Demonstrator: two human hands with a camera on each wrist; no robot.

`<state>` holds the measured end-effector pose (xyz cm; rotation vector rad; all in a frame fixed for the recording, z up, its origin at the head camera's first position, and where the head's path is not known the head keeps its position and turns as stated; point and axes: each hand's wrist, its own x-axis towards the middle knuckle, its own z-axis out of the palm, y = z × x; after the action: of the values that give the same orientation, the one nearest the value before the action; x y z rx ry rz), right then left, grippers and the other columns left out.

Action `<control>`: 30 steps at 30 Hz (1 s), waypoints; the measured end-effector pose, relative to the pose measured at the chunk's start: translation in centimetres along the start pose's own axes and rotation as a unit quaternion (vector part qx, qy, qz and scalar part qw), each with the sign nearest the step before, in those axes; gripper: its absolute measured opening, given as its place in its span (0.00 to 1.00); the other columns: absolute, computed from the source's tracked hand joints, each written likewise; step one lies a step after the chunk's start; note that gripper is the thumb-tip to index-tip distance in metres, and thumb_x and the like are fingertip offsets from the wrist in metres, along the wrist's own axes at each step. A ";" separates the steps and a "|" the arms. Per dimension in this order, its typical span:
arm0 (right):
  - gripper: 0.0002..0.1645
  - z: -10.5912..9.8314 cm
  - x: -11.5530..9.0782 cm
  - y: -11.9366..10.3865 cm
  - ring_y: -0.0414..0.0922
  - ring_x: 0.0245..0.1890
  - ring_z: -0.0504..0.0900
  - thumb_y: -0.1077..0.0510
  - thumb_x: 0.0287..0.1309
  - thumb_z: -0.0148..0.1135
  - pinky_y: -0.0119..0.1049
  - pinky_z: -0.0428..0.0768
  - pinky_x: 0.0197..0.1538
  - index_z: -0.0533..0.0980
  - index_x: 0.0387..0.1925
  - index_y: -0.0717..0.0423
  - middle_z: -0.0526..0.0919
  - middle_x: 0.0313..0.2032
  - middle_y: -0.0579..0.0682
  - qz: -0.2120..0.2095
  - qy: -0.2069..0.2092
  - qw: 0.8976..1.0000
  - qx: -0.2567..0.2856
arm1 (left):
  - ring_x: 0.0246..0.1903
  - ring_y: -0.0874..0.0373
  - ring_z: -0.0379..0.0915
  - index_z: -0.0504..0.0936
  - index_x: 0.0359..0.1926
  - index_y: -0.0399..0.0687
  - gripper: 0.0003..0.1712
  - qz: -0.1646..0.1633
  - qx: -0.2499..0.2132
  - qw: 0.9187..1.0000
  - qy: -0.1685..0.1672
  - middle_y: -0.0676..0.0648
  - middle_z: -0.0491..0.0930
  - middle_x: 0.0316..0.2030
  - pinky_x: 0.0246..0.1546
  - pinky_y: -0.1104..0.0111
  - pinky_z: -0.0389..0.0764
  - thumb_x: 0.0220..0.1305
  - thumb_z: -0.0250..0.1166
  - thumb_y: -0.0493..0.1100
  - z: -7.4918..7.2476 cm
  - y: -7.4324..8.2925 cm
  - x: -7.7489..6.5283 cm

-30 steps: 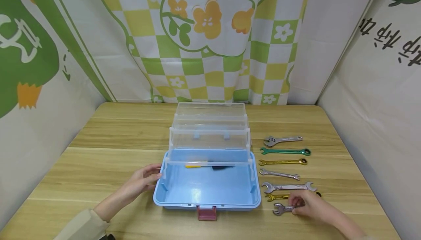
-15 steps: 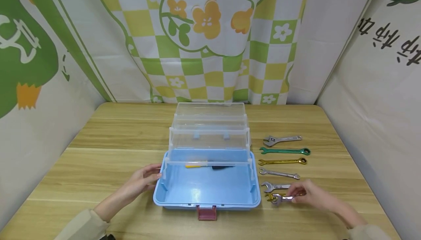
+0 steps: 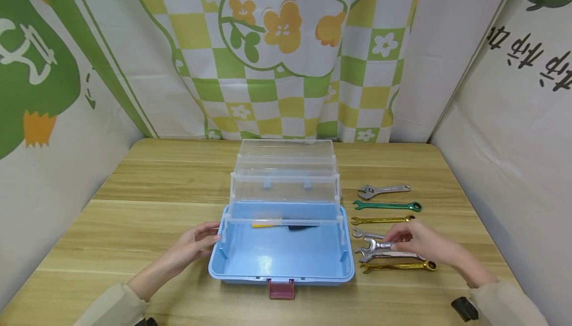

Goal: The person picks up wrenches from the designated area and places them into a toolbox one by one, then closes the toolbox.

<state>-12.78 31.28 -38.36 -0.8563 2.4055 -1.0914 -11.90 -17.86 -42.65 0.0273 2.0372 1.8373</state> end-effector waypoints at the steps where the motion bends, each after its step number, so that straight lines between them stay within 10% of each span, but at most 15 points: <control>1: 0.10 -0.2 0.2 -0.2 0.31 0.31 0.74 0.63 0.53 0.57 0.29 0.78 0.29 0.75 0.36 0.66 0.80 0.33 0.44 0.003 0.003 1.000 -0.003 | 0.47 0.46 0.69 0.55 0.59 0.26 0.31 0.000 0.000 1.000 0.000 0.27 0.61 0.54 0.46 0.61 0.77 0.61 0.55 0.39 0.0 0.0 0.0; 13: 0.09 -2.3 2.9 -2.7 0.33 0.31 0.78 0.67 0.53 0.56 0.30 0.80 0.29 0.75 0.37 0.69 0.81 0.32 0.53 -0.052 0.023 0.998 -0.032 | 0.48 0.44 0.69 0.55 0.59 0.27 0.31 -0.002 0.007 1.000 0.001 0.28 0.61 0.55 0.45 0.60 0.77 0.62 0.54 0.41 0.0 0.2 -0.1; 30: 0.10 -2.4 8.7 -5.2 0.36 0.31 0.77 0.64 0.54 0.56 0.30 0.79 0.34 0.77 0.38 0.65 0.81 0.34 0.53 0.000 -0.010 1.000 -0.013 | 0.48 0.45 0.69 0.56 0.59 0.27 0.31 -0.004 0.003 1.000 0.011 0.28 0.62 0.54 0.45 0.60 0.77 0.61 0.55 0.40 0.1 0.0 0.0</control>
<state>-18.66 24.19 -33.47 -0.8715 2.4085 -1.0504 -11.86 -17.75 -42.60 0.0001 2.0536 1.8341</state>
